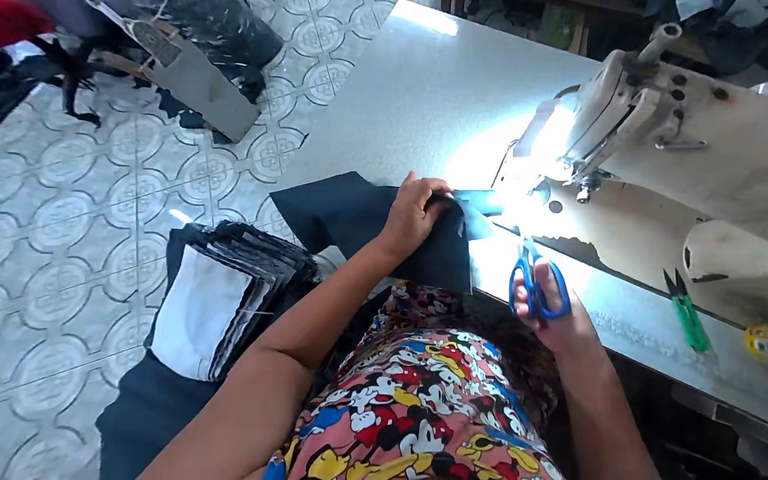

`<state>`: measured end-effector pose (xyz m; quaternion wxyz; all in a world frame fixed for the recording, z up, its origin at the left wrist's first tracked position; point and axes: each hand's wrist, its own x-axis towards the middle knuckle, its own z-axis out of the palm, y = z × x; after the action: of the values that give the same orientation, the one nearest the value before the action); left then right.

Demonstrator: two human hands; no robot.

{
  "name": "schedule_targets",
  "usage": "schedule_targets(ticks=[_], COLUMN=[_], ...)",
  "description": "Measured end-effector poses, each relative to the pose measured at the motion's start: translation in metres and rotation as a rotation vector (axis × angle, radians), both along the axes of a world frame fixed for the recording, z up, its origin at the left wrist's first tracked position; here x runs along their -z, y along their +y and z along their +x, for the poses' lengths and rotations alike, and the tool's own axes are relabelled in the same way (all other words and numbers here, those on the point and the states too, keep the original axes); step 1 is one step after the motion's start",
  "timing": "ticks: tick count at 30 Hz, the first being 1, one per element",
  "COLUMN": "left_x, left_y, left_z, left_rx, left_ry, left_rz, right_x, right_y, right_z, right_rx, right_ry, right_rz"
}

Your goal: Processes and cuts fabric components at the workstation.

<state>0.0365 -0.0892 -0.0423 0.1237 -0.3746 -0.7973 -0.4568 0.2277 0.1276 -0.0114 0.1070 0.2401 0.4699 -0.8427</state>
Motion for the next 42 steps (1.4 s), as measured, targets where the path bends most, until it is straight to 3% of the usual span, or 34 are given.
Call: schedule_targets(ticks=[4, 8, 11, 16, 25, 29, 32, 38, 42], left_x=[-0.001, 0.003, 0.005, 0.003, 0.007, -0.005, 0.001, 0.003, 0.005], left_y=[0.037, 0.074, 0.085, 0.087, 0.093, 0.083, 0.073, 0.075, 0.076], left_z=[0.039, 0.059, 0.058, 0.054, 0.049, 0.064, 0.074, 0.077, 0.081], left_rx=[0.207, 0.311, 0.308, 0.321, 0.414, 0.355, 0.363, 0.332, 0.306], left_ry=[0.043, 0.088, 0.088, 0.084, 0.102, 0.137, 0.065, 0.002, 0.016], left_rz=[-0.148, -0.22, -0.249, -0.288, -0.268, -0.452, -0.542, -0.615, -0.601], right_x=[0.001, -0.005, -0.01, 0.006, 0.015, 0.017, 0.016, 0.0, 0.003], right_y=[0.005, 0.012, 0.004, -0.019, -0.032, -0.032, -0.025, 0.0, -0.011], right_z=[0.072, 0.119, 0.133, 0.118, 0.074, 0.072, 0.082, 0.136, 0.129], right_rx=[0.155, 0.197, 0.033, -0.083, 0.202, 0.234, 0.192, -0.096, -0.198], right_ry=[0.104, 0.212, 0.308, 0.161, -0.112, -0.118, -0.123, -0.27, -0.312], right_rz=[0.351, 0.541, 0.521, 0.403, 0.142, 0.034, 0.115, 0.354, 0.509])
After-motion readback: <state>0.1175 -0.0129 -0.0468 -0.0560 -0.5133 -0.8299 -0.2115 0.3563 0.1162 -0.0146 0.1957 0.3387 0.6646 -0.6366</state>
